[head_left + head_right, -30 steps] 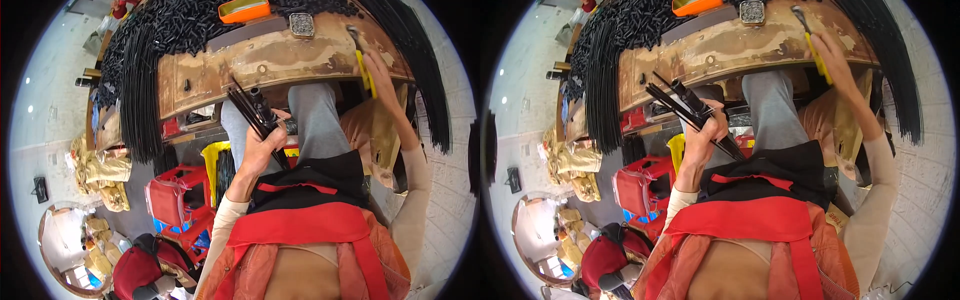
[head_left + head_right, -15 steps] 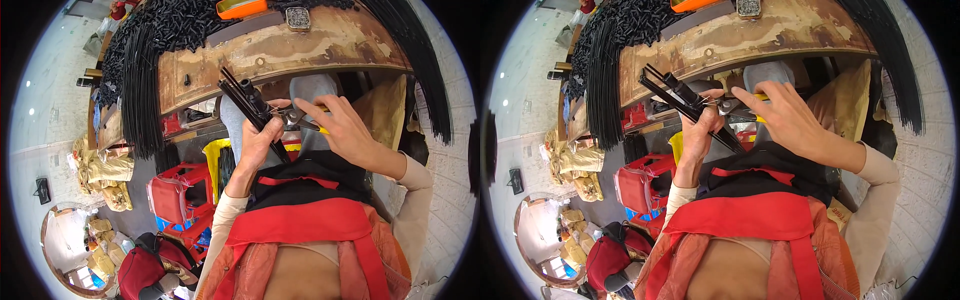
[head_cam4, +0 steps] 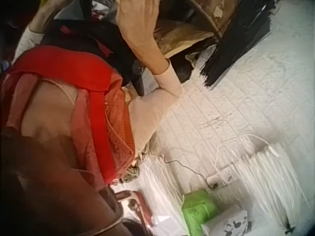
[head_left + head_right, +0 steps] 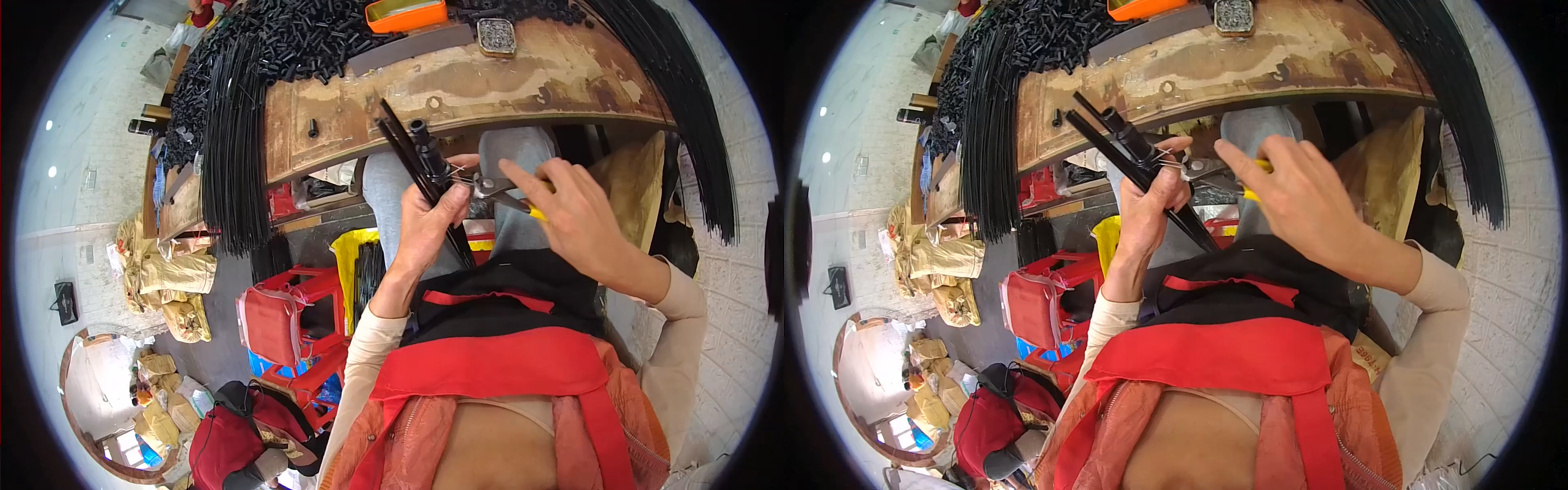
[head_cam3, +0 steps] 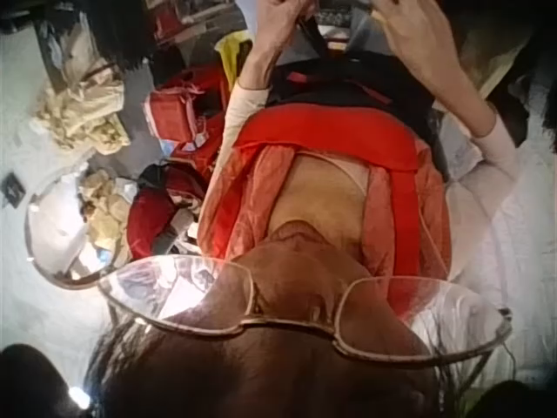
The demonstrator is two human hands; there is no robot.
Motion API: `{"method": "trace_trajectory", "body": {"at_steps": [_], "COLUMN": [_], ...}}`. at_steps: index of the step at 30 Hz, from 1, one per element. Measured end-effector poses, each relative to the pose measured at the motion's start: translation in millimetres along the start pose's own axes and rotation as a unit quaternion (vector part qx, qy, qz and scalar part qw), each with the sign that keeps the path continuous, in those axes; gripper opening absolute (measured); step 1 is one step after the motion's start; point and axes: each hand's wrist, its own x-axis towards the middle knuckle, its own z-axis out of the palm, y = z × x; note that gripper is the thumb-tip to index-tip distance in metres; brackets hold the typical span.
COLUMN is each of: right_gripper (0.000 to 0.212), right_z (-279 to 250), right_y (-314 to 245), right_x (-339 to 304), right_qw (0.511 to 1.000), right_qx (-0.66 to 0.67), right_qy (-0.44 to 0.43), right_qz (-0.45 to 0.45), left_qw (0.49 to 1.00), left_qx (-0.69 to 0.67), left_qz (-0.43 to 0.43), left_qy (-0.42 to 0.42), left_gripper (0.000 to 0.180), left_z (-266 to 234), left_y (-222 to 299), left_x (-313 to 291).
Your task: Assembling brushes by trimming bundles of bristles with a tool and inserting them into a frame.
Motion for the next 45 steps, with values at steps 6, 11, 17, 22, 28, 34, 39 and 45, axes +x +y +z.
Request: {"method": "trace_trajectory", "body": {"at_steps": [6, 11, 17, 22, 28, 34, 39, 45], "right_gripper": [0.064, 0.065, 0.065, 0.061, 0.042, 0.043, 0.036, 0.037], "right_z": [9.9, 31.2, 38.6, 33.0, -53.2, -50.4, -35.6, -51.1], "right_y": [8.4, 6.9, 3.5, 7.1, 3.3, -1.0, 16.2, -7.1], "right_x": [0.1, 2.8, 16.5, 20.1, 39.6, 21.2, 29.8, 31.9], "right_qw": [0.992, 0.999, 0.994, 0.988, 0.964, 0.956, 0.979, 0.891], "right_qx": [0.106, 0.028, -0.072, -0.093, 0.107, 0.165, -0.035, 0.264], "right_qy": [-0.032, 0.022, 0.081, 0.101, -0.243, -0.231, 0.06, -0.333], "right_qz": [0.055, 0.015, -0.031, -0.075, -0.002, 0.071, -0.191, 0.161], "left_qw": [0.999, 0.999, 0.999, 0.999, 0.994, 0.996, 0.998, 0.99], "left_qx": [0.001, 0.002, -0.01, -0.005, 0.036, 0.039, 0.013, 0.033], "left_qz": [0.016, 0.02, 0.018, 0.016, -0.01, -0.013, 0.015, -0.015], "left_qy": [-0.042, -0.036, -0.028, -0.036, -0.107, -0.082, -0.06, -0.136], "left_gripper": [0.065, 0.069, 0.068, 0.061, 0.049, 0.039, 0.044, 0.041], "left_z": [-5.1, -3.7, -1.4, -7.1, -9.0, -0.6, -0.1, -11.2], "left_y": [-0.4, 0.8, -1.9, -0.6, 4.5, 3.9, -0.6, 2.8], "left_x": [0.7, -0.1, -4.9, -9.1, -9.1, -8.0, -1.3, -10.2]}}
